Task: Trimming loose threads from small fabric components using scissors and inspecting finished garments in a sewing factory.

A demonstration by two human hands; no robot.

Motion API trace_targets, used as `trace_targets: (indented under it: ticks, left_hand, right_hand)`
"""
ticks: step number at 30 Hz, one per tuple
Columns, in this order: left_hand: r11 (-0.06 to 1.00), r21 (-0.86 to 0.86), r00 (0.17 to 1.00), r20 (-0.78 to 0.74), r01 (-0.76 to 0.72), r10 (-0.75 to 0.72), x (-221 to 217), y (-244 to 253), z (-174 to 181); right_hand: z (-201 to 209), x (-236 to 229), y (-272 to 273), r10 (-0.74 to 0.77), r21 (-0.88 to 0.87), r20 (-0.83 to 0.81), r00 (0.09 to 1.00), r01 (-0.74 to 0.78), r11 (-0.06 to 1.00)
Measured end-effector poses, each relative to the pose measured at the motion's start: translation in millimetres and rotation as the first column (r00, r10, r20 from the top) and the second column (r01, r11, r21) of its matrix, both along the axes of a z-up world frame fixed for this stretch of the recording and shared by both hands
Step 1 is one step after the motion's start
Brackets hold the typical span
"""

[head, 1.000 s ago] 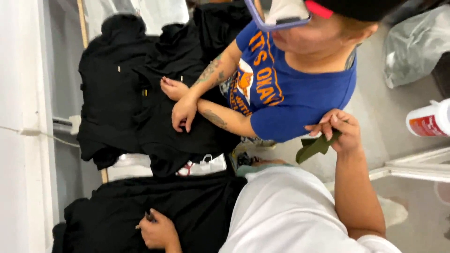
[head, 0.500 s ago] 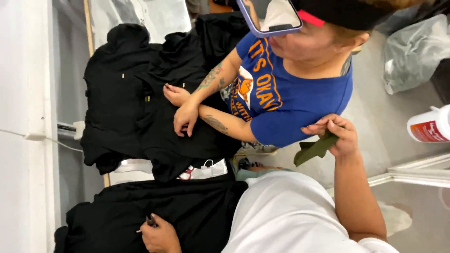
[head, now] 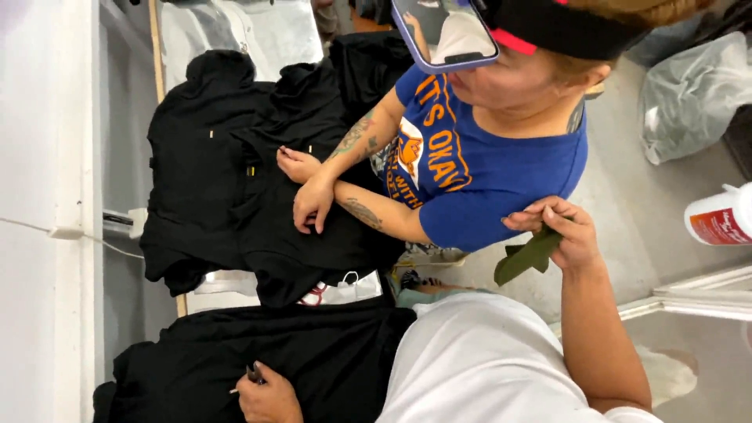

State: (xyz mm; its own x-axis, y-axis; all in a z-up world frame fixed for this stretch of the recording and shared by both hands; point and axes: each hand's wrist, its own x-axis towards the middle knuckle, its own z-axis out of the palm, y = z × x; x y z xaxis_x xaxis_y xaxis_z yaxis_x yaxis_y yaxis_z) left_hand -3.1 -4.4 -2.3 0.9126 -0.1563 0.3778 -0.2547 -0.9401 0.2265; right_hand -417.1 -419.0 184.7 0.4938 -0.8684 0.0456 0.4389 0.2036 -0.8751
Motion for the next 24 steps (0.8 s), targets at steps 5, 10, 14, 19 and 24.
trace_targets:
  ticks: [5, 10, 14, 19, 24]
  left_hand:
    - [0.990, 0.090, 0.986, -0.117, -0.106, 0.117, 4, 4, -1]
    - [0.983, 0.129, 0.981, -0.130, -0.129, 0.146, 9, -8, 2]
    - [0.991, -0.084, 0.970, -0.227, -0.109, 0.087, 7, -13, 22]
    - [0.806, -0.585, 0.939, -0.223, 0.087, -0.263, -29, -107, 127]
    - [0.645, -0.627, 0.574, -0.358, 0.436, -0.736, -88, -219, 173]
  right_hand:
    - [52, 31, 26, -0.080, -0.061, -0.420, 0.904, 0.060, 0.996]
    - [99, 64, 44, -0.185, -0.301, -0.661, 0.728, -0.031, 0.953]
    - [87, 58, 43, -0.285, -0.478, -0.717, 0.636, -0.152, 0.865]
    - [87, 61, 45, -0.152, -0.328, -0.733, 0.663, -0.148, 0.933]
    - [70, 102, 49, 0.012, -0.314, -0.791, 0.612, -0.422, 0.850]
